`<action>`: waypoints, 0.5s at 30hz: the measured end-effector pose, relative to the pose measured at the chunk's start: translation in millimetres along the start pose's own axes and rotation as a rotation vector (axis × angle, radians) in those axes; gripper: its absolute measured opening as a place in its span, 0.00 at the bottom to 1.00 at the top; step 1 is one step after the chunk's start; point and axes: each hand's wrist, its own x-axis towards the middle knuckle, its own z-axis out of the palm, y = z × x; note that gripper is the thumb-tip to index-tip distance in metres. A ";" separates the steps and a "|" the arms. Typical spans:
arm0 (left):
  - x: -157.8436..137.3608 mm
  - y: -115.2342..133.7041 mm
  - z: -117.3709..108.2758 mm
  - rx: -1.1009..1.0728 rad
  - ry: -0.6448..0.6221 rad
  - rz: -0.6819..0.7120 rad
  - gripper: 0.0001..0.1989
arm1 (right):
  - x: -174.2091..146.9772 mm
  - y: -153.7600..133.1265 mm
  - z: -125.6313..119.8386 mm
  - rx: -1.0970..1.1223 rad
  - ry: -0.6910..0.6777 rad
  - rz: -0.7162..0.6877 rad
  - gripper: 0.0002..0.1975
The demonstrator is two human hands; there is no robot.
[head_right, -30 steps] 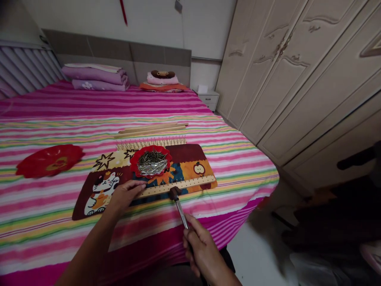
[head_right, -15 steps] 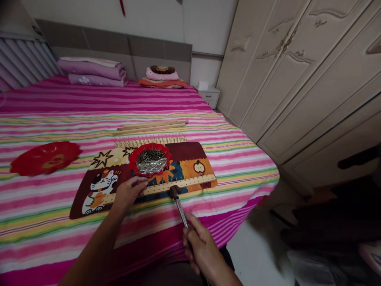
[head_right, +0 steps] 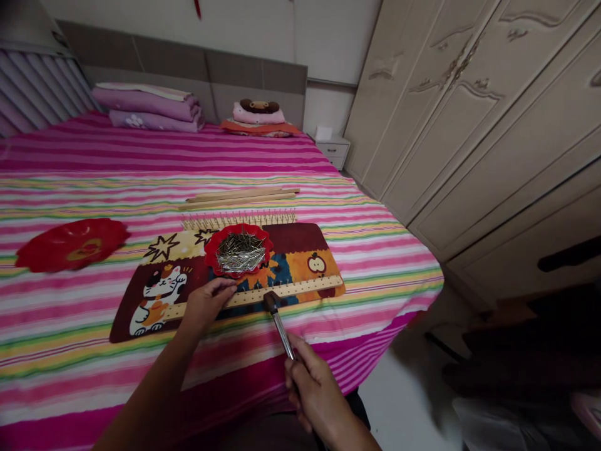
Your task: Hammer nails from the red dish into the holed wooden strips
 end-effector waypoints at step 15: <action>-3.9 0.4 0.7 0.312 -0.008 0.204 0.09 | 27.7 -58.2 50.5 -0.083 -0.159 -0.120 0.23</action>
